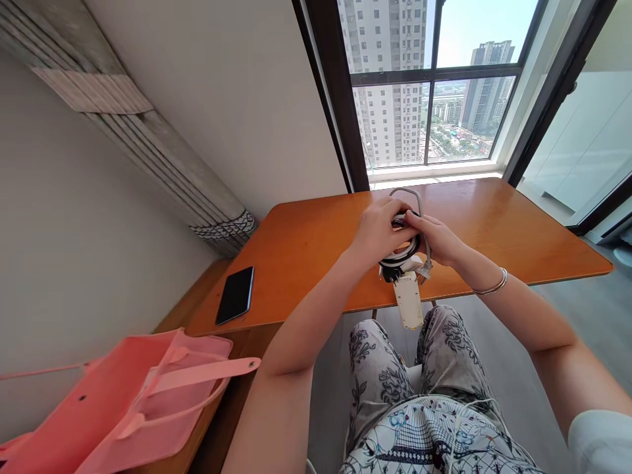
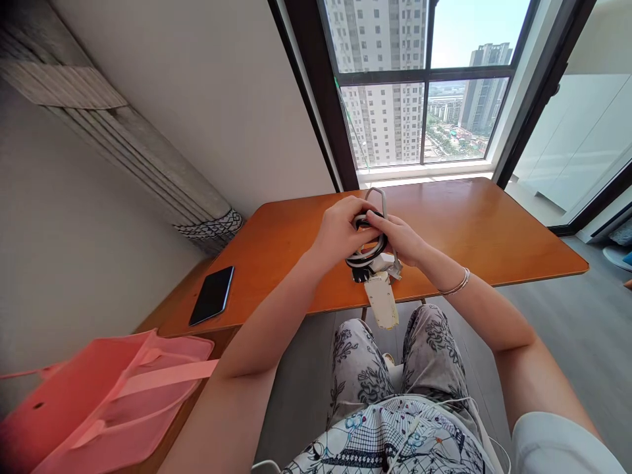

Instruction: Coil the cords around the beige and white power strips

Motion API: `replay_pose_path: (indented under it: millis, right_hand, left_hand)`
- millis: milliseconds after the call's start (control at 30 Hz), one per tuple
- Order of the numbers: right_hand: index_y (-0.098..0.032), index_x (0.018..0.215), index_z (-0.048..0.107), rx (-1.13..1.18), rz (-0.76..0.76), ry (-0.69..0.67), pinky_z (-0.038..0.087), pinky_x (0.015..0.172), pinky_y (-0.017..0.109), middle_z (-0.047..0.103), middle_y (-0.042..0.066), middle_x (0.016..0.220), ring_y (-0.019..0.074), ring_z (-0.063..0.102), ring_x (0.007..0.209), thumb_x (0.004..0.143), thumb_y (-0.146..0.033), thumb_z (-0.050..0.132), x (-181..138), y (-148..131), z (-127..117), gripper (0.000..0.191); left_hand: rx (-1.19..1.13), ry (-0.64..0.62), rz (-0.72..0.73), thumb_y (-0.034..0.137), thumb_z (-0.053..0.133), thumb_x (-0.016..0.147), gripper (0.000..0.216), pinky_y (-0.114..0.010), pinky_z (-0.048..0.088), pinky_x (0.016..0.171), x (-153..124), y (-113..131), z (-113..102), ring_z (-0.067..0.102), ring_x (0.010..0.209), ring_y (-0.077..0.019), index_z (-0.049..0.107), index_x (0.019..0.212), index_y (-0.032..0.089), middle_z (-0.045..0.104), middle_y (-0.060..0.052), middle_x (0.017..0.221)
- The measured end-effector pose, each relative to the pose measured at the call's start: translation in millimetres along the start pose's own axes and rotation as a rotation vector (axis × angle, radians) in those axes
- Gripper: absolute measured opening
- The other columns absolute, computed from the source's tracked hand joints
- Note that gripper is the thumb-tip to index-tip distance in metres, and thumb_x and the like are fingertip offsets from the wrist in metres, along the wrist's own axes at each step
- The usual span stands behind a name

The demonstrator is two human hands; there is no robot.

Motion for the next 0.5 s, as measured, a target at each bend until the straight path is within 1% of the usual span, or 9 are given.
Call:
replay_pose_path:
  millis: [100, 167, 200, 267, 333, 367, 433, 500]
  right_hand:
    - [-0.014, 0.108, 0.068, -0.043, -0.004, 0.020, 0.064, 0.066, 0.028, 0.075, 0.008, 0.094, 0.0170, 0.072, 0.078, 0.094, -0.046, 0.059, 2, 1, -4, 0.036]
    - [-0.014, 0.108, 0.068, -0.084, -0.009, 0.008, 0.064, 0.066, 0.028, 0.075, 0.009, 0.094, 0.0177, 0.072, 0.079, 0.092, -0.050, 0.061, 3, 2, -3, 0.039]
    - [-0.015, 0.106, 0.068, -0.106, -0.013, -0.001, 0.064, 0.065, 0.028, 0.075, 0.008, 0.091, 0.0179, 0.072, 0.078, 0.090, -0.051, 0.064, 3, 2, -2, 0.040]
    - [-0.015, 0.101, 0.069, -0.146, -0.018, -0.024, 0.063, 0.062, 0.027, 0.075, 0.007, 0.086, 0.0177, 0.072, 0.075, 0.085, -0.053, 0.070, 1, 3, 1, 0.041]
    - [-0.016, 0.094, 0.069, -0.185, -0.019, -0.057, 0.062, 0.060, 0.026, 0.074, 0.005, 0.083, 0.0176, 0.072, 0.076, 0.079, -0.051, 0.076, -1, 3, 4, 0.039]
    - [-0.016, 0.092, 0.069, -0.205, -0.020, -0.077, 0.062, 0.061, 0.026, 0.073, 0.005, 0.083, 0.0178, 0.072, 0.078, 0.076, -0.049, 0.079, -2, 2, 5, 0.038]
    - [-0.016, 0.087, 0.068, -0.249, -0.030, -0.109, 0.062, 0.064, 0.027, 0.073, 0.004, 0.083, 0.0174, 0.071, 0.080, 0.071, -0.043, 0.083, -3, 1, 5, 0.035]
    - [-0.016, 0.085, 0.067, -0.288, -0.052, -0.122, 0.062, 0.067, 0.029, 0.072, 0.002, 0.081, 0.0167, 0.070, 0.079, 0.068, -0.037, 0.085, -3, -1, 3, 0.032]
  left_hand:
    - [-0.101, -0.063, 0.033, 0.022, 0.062, 0.079, 0.016, -0.032, 0.051, 0.080, -1, -2, -1, 0.064, 0.087, -0.0186, 0.063, 0.096, 0.020, 0.069, -0.003, 0.092]
    - [-0.124, -0.051, 0.060, 0.019, 0.061, 0.077, 0.015, -0.034, 0.052, 0.083, 0, -3, -4, 0.064, 0.089, -0.0191, 0.062, 0.092, 0.020, 0.069, -0.004, 0.096]
    - [-0.123, -0.036, 0.072, 0.018, 0.061, 0.076, 0.014, -0.035, 0.052, 0.086, 0, -4, -6, 0.064, 0.095, -0.0204, 0.061, 0.090, 0.020, 0.069, -0.006, 0.102]
    - [-0.129, -0.032, 0.097, 0.019, 0.063, 0.075, 0.010, -0.039, 0.050, 0.095, 1, -6, -8, 0.061, 0.112, -0.0242, 0.059, 0.084, 0.021, 0.065, -0.010, 0.121]
    - [-0.169, -0.093, 0.133, 0.023, 0.066, 0.076, 0.010, -0.043, 0.047, 0.101, 3, -9, -9, 0.054, 0.126, -0.0275, 0.057, 0.081, 0.022, 0.060, -0.011, 0.134]
    - [-0.200, -0.145, 0.149, 0.026, 0.066, 0.077, 0.011, -0.044, 0.046, 0.103, 3, -10, -9, 0.052, 0.130, -0.0285, 0.056, 0.080, 0.022, 0.059, -0.011, 0.135]
    - [-0.263, -0.224, 0.161, 0.030, 0.067, 0.079, 0.015, -0.044, 0.046, 0.103, 4, -14, -8, 0.053, 0.130, -0.0284, 0.055, 0.083, 0.023, 0.061, -0.011, 0.133]
    - [-0.300, -0.222, 0.145, 0.031, 0.068, 0.079, 0.019, -0.043, 0.046, 0.104, 4, -19, -8, 0.056, 0.125, -0.0264, 0.055, 0.091, 0.023, 0.063, -0.011, 0.127]
Point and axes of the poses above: each hand's wrist, its own x-axis towards the middle knuckle, its own z-axis out of the palm, y = z × x, the point moved 4 cm from there along x, towards the middle knuckle
